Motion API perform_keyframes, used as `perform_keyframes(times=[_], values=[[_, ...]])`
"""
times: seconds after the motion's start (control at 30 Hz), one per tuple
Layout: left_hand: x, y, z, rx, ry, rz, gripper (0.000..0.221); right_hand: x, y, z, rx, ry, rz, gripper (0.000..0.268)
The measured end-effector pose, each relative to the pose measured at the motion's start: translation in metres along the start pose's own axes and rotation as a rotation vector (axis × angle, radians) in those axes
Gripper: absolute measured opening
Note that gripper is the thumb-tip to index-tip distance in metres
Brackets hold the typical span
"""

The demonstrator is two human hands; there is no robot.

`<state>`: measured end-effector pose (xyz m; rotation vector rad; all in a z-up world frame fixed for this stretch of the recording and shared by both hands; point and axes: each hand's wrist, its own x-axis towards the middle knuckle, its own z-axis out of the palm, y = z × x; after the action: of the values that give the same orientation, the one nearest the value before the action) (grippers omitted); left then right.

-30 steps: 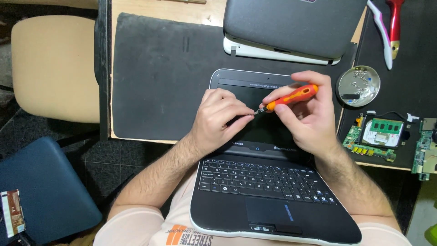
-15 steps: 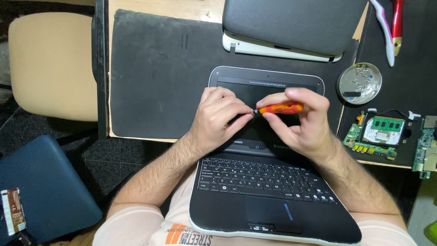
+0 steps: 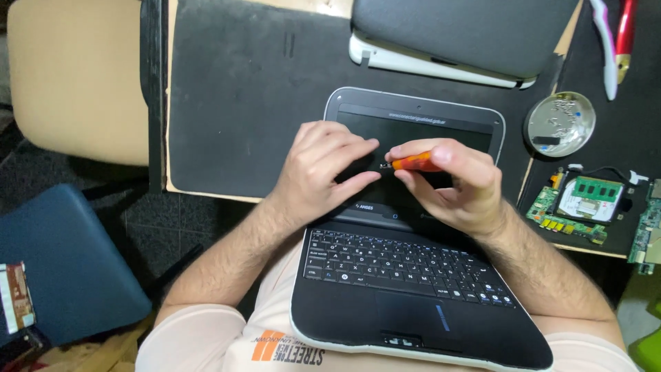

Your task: Disassembling the screen bezel of a laptop using a screwdriver and manual prying.

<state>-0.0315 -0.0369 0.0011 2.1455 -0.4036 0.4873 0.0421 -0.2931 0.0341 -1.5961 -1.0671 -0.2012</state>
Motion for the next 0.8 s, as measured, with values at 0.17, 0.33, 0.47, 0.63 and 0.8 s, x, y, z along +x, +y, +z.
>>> perform_keyframes(times=[0.17, 0.33, 0.47, 0.63, 0.8], values=[[-0.029, -0.014, -0.037, 0.054, 0.043, -0.017, 0.02, -0.001, -0.003, 0.005, 0.204, -0.083, 0.118, 0.077], [-0.062, -0.009, -0.059, 0.04, 0.044, -0.019, 0.006, -0.003, -0.001, 0.038, 0.38, -0.158, 0.251, 0.078], [-0.074, -0.011, -0.066, 0.03, -0.095, 0.088, 0.006, -0.01, 0.006, 0.054, 0.396, -0.22, 0.321, 0.072], [-0.069, -0.01, -0.067, 0.088, -0.18, 0.158, 0.021, -0.019, 0.011, 0.062, 0.404, -0.273, 0.381, 0.072], [-0.066, -0.007, -0.068, 0.111, -0.18, 0.184, 0.037, -0.018, 0.011, 0.065, 0.392, -0.308, 0.377, 0.071]])
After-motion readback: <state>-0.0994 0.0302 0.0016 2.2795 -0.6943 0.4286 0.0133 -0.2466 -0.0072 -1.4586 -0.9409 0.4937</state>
